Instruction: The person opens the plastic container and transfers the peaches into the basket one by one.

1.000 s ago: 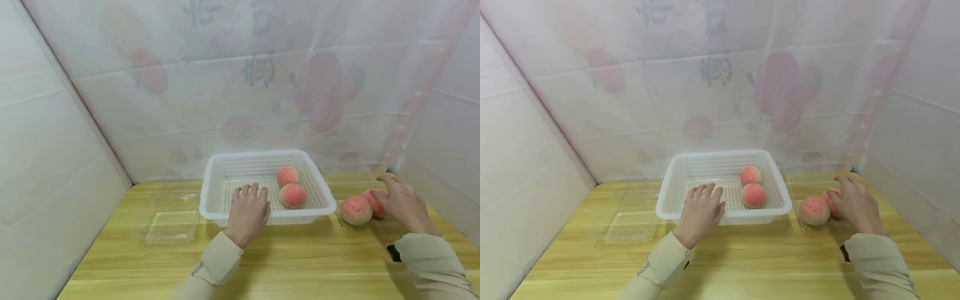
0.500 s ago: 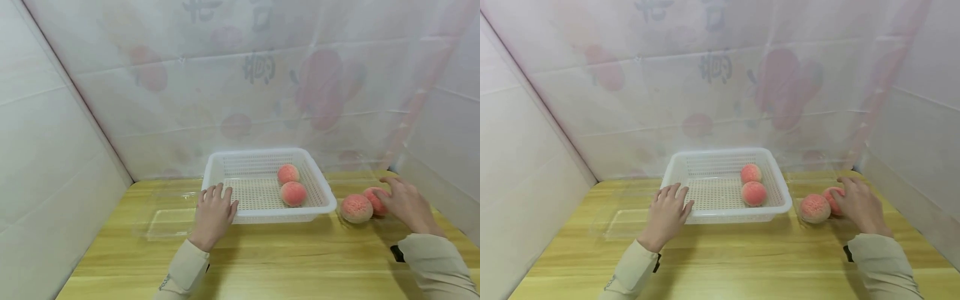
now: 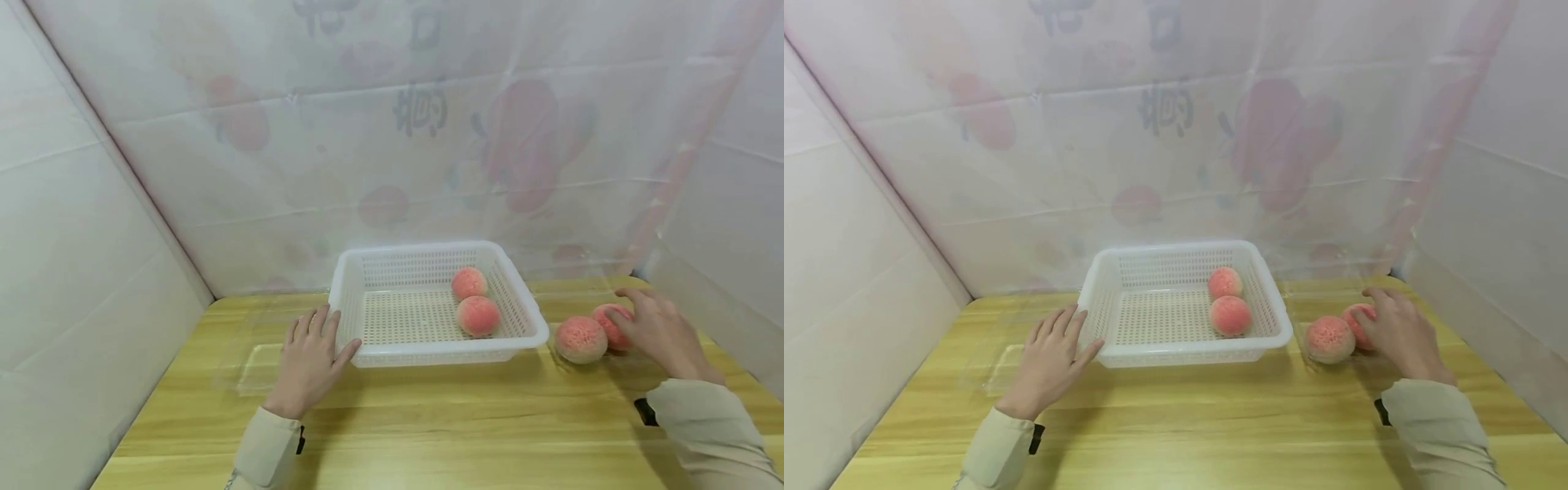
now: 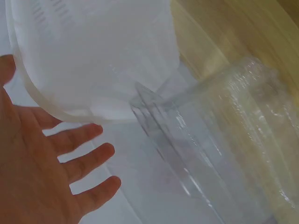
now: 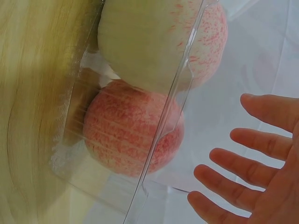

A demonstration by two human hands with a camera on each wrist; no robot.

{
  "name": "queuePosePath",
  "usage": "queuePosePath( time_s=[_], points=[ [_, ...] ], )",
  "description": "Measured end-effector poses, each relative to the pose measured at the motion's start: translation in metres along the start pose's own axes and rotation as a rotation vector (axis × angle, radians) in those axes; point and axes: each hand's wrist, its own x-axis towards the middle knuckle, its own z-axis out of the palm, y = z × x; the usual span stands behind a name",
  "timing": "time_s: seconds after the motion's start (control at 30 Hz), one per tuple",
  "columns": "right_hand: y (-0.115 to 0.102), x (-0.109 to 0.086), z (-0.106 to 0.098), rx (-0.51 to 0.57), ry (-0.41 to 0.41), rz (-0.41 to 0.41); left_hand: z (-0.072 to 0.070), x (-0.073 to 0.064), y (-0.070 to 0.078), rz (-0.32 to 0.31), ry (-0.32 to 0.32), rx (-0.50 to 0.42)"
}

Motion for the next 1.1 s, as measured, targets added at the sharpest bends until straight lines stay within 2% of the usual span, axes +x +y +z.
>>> queuePosePath(
  time_s=[0.2,0.37,0.57,0.77,1.1],
  points=[
    [0.0,0.003,-0.002,0.0,-0.025,0.023,0.001,-0.001,-0.01,0.025,-0.067,-0.038],
    [0.0,0.006,-0.003,0.0,-0.051,0.038,0.003,0.001,-0.012,0.01,-0.131,-0.113],
    [0.0,0.009,-0.004,0.0,-0.081,0.039,0.004,0.0,-0.013,0.01,-0.144,-0.151],
    [0.002,0.008,-0.002,-0.011,-0.101,-0.001,0.001,-0.003,-0.015,0.007,-0.178,-0.151],
    [0.011,0.016,-0.004,-0.009,-0.212,0.025,0.0,-0.004,-0.015,-0.002,-0.179,-0.158]
  ],
)
